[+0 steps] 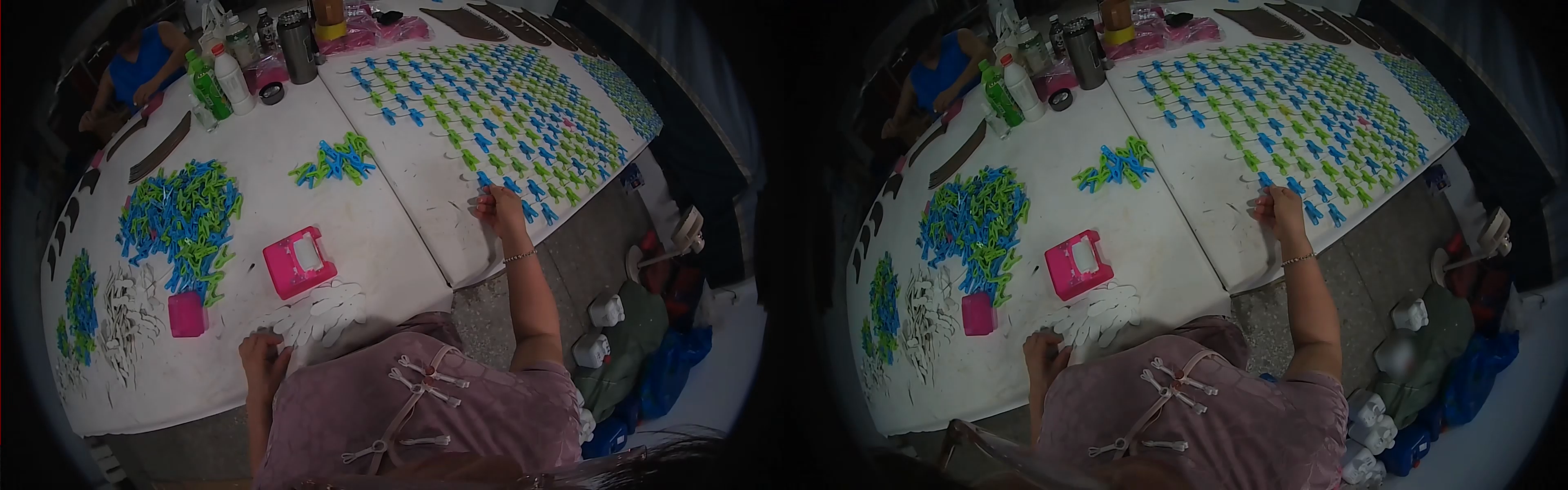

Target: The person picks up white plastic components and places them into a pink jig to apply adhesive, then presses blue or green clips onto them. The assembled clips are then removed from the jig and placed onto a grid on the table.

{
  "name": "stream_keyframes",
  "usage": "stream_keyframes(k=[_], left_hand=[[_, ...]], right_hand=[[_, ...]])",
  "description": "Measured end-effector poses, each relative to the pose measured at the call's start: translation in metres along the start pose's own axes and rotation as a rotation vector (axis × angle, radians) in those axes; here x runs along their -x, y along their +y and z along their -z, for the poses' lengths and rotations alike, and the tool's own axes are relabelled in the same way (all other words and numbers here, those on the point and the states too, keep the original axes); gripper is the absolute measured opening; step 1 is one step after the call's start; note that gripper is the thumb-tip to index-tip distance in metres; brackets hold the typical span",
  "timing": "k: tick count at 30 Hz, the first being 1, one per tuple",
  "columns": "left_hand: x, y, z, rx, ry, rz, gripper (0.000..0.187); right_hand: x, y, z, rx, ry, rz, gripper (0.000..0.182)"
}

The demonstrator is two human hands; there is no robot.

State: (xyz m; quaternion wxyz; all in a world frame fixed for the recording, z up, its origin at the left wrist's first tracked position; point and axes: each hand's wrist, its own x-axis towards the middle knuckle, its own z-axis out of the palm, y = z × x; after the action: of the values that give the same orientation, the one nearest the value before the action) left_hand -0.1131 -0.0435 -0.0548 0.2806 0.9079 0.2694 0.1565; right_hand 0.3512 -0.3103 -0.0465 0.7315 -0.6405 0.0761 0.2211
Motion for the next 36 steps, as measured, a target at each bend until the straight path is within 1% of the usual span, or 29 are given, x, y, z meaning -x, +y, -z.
stream_keyframes(k=[1, 3, 4, 6, 10, 12, 13, 15, 16, 17, 18, 19, 20, 22, 23, 24, 25, 26, 28, 29, 30, 31, 32, 35, 36], left_hand=[[0.000, 0.001, -0.001, -0.001, 0.001, 0.000, 0.032], [0.000, 0.005, -0.003, 0.004, 0.090, -0.062, 0.027], [0.000, 0.005, -0.004, 0.004, 0.092, -0.061, 0.027], [0.001, 0.003, -0.007, -0.008, 0.149, -0.091, 0.021], [0.001, -0.004, -0.009, -0.002, 0.175, -0.089, 0.015], [0.000, -0.001, -0.004, -0.026, 0.175, -0.099, 0.012], [0.000, -0.001, 0.001, -0.033, 0.186, -0.071, 0.012], [-0.003, -0.003, 0.013, 0.258, 0.170, 0.075, 0.009], [-0.006, -0.004, 0.019, 0.306, 0.177, 0.096, 0.009], [-0.010, -0.005, 0.025, 0.351, 0.191, 0.120, 0.009], [-0.017, -0.003, 0.031, 0.401, 0.199, 0.133, 0.009], [-0.025, 0.001, 0.036, 0.449, 0.211, 0.145, 0.008], [-0.033, 0.006, 0.039, 0.565, 0.197, 0.140, 0.008], [-0.053, 0.025, 0.042, 0.760, 0.194, 0.121, 0.009], [-0.062, 0.036, 0.041, 0.840, 0.199, 0.110, 0.009], [-0.069, 0.041, 0.038, 0.835, 0.219, 0.118, 0.009], [-0.076, 0.045, 0.034, 0.898, 0.192, 0.108, 0.009], [-0.081, 0.047, 0.030, 0.963, 0.158, 0.094, 0.010], [-0.088, 0.048, 0.023, 0.993, 0.127, 0.090, 0.009], [-0.091, 0.049, 0.020, 1.019, 0.091, 0.088, 0.008], [-0.094, 0.049, 0.019, 1.020, 0.093, 0.085, 0.008], [-0.096, 0.049, 0.018, 1.018, 0.096, 0.029, 0.008], [-0.097, 0.049, 0.017, 1.016, 0.099, -0.024, 0.008], [-0.105, 0.051, 0.020, 0.960, 0.107, -0.076, 0.009], [-0.109, 0.051, 0.020, 0.963, 0.113, -0.074, 0.009]], right_hand=[[0.000, 0.000, 0.000, 0.000, -0.001, 0.000, 0.023], [-0.001, 0.001, 0.001, -0.013, -0.011, 0.001, 0.023], [-0.001, 0.001, 0.002, -0.013, -0.013, 0.002, 0.023], [-0.001, 0.001, 0.002, -0.014, -0.019, -0.007, 0.023], [0.010, -0.001, -0.002, -0.018, 0.000, -0.020, 0.022], [0.027, 0.001, -0.008, 0.082, 0.004, 0.054, 0.023], [0.034, 0.004, -0.013, 0.095, -0.022, 0.042, 0.023], [0.046, 0.010, -0.026, 0.280, -0.117, 0.211, 0.020], [0.051, 0.013, -0.035, 0.296, -0.171, 0.193, 0.020], [0.055, 0.016, -0.046, 0.349, -0.264, 0.286, 0.018], [0.062, 0.019, -0.060, 0.392, -0.362, 0.380, 0.016], [0.074, 0.020, -0.078, 0.393, -0.405, 0.412, 0.012], [0.085, 0.025, -0.095, 0.394, -0.469, 0.397, 0.012], [0.105, 0.030, -0.124, 0.519, -0.626, 0.574, 0.010], [0.116, 0.031, -0.138, 0.518, -0.659, 0.575, 0.010], [0.130, 0.032, -0.152, 0.576, -0.754, 0.700, 0.010], [0.141, 0.035, -0.162, 0.634, -0.838, 0.827, 0.012], [0.148, 0.039, -0.171, 0.635, -0.845, 0.831, 0.012], [0.154, 0.044, -0.187, 0.477, -1.031, 0.724, 0.015], [0.153, 0.045, -0.190, 0.478, -1.031, 0.728, 0.015], [0.152, 0.048, -0.192, 0.487, -1.080, 0.596, 0.016], [0.150, 0.049, -0.194, 0.495, -1.126, 0.462, 0.016], [0.149, 0.051, -0.196, 0.497, -1.128, 0.463, 0.016], [0.146, 0.052, -0.203, 0.508, -1.144, 0.497, 0.017], [0.145, 0.050, -0.206, 0.516, -1.120, 0.594, 0.016]])
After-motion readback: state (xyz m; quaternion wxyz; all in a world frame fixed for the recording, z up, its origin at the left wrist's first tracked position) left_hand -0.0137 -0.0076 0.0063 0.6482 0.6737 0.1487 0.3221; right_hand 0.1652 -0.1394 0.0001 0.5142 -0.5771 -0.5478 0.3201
